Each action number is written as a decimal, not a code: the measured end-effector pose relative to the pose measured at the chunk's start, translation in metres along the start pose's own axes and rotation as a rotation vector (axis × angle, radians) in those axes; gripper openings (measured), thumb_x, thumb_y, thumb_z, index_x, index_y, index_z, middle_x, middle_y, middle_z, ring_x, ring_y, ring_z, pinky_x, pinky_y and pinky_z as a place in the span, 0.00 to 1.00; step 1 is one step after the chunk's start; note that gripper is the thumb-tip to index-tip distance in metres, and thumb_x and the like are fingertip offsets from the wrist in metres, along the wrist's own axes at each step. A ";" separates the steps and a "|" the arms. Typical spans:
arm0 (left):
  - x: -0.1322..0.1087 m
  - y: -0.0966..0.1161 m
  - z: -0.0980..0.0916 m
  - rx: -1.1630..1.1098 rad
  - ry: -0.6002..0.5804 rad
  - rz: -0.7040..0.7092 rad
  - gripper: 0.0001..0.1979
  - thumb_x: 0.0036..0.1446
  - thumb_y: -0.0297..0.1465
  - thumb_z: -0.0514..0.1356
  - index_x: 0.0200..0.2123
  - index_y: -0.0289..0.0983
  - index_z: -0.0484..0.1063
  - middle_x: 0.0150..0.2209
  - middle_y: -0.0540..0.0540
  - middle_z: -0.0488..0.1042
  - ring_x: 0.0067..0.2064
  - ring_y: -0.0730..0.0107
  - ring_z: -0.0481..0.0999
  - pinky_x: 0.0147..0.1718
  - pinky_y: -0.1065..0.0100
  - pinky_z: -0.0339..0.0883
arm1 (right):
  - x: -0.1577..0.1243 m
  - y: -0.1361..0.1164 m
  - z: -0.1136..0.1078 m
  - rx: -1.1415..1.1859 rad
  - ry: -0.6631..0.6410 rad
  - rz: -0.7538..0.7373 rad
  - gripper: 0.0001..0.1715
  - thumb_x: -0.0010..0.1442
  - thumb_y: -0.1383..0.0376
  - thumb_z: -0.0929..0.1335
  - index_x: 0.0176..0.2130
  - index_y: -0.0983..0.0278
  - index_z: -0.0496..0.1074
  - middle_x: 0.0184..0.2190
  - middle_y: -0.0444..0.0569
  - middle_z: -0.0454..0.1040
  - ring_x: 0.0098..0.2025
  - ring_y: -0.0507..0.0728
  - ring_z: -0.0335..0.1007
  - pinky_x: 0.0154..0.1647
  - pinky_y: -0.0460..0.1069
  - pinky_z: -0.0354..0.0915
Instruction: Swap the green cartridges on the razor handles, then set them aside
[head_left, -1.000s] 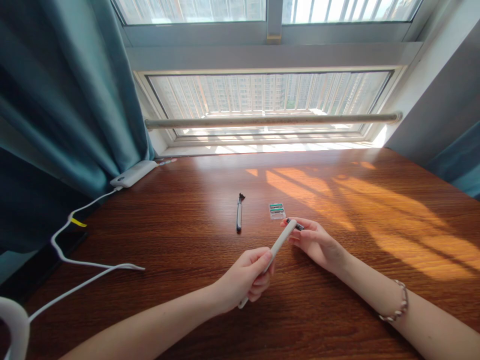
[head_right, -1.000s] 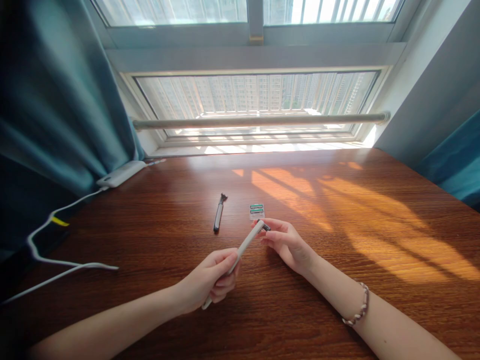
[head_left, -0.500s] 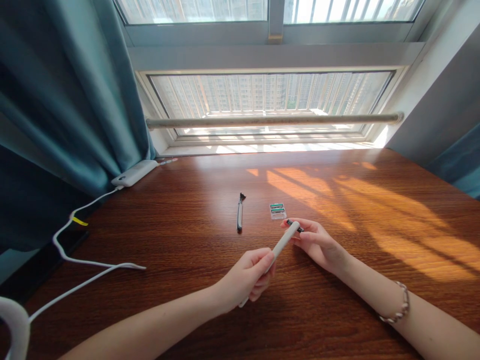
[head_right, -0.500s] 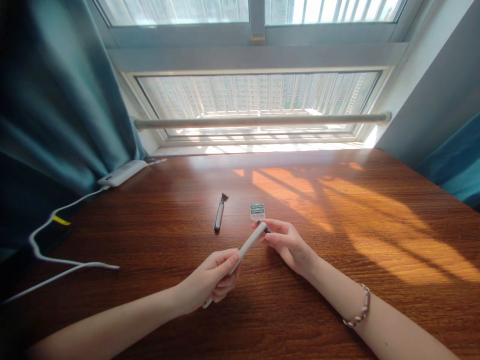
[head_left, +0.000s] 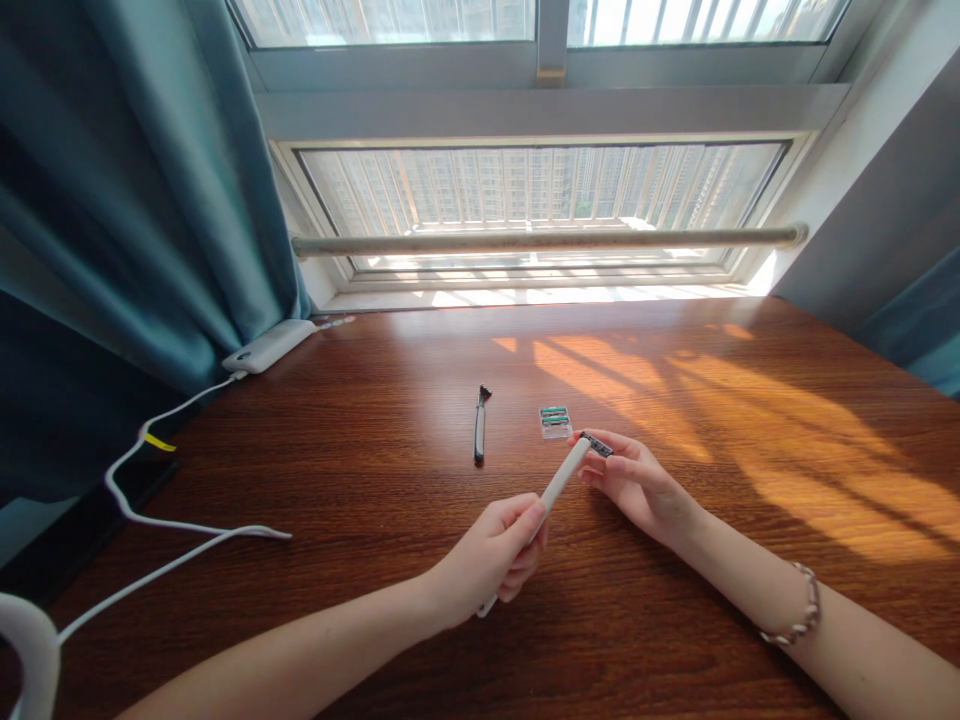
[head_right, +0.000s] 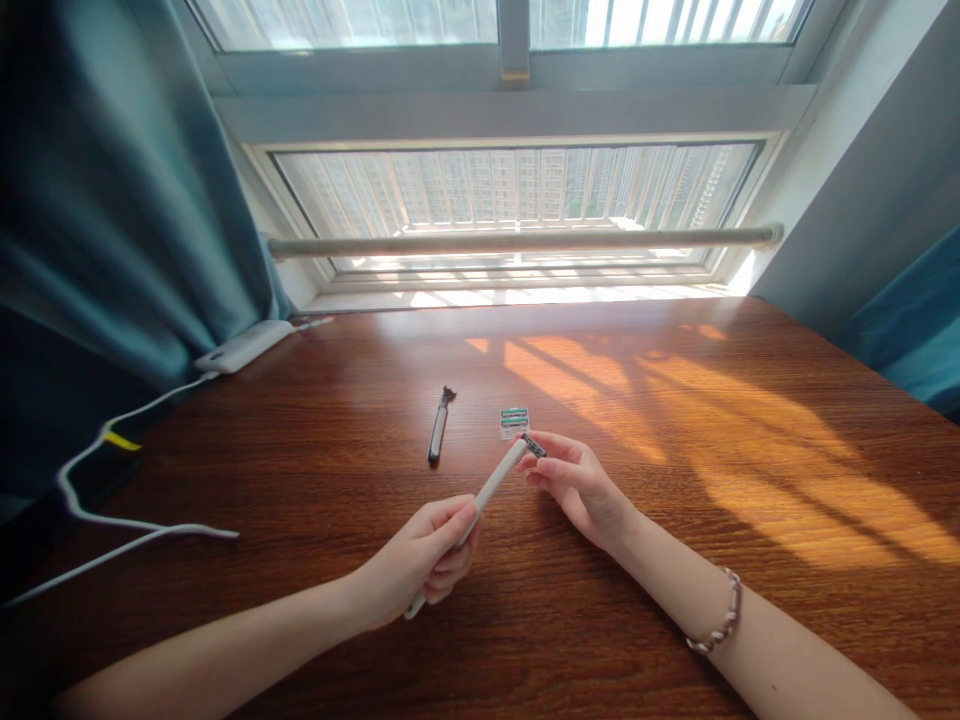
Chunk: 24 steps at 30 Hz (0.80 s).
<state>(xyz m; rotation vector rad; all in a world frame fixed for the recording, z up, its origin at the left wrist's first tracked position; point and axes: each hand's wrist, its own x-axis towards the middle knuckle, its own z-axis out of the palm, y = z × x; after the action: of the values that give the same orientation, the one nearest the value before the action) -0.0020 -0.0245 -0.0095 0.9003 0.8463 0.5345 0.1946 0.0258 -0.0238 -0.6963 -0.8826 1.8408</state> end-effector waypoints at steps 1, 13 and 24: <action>0.000 0.000 0.000 0.004 -0.003 -0.004 0.18 0.55 0.46 0.48 0.26 0.38 0.55 0.14 0.60 0.47 0.14 0.84 0.42 0.10 0.79 0.37 | 0.000 0.000 0.000 -0.001 -0.003 0.002 0.19 0.43 0.64 0.73 0.39 0.62 0.74 0.39 0.49 0.74 0.38 0.54 0.67 0.39 0.48 0.61; -0.001 0.002 0.002 0.016 -0.024 -0.012 0.18 0.55 0.47 0.48 0.25 0.38 0.55 0.14 0.60 0.48 0.14 0.84 0.43 0.09 0.80 0.39 | 0.000 0.001 -0.002 -0.008 0.017 -0.014 0.19 0.44 0.63 0.73 0.39 0.60 0.74 0.42 0.50 0.74 0.40 0.55 0.67 0.40 0.50 0.61; -0.002 0.002 0.001 -0.055 -0.025 0.002 0.16 0.57 0.45 0.47 0.26 0.38 0.56 0.14 0.60 0.46 0.14 0.84 0.41 0.10 0.79 0.36 | 0.001 -0.006 -0.001 -0.109 0.035 -0.036 0.20 0.43 0.67 0.73 0.39 0.60 0.74 0.38 0.47 0.75 0.37 0.54 0.67 0.40 0.49 0.60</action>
<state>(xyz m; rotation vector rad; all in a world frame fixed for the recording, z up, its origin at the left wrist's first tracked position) -0.0026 -0.0249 -0.0067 0.8566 0.8047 0.5450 0.1980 0.0284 -0.0191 -0.7728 -0.9727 1.7536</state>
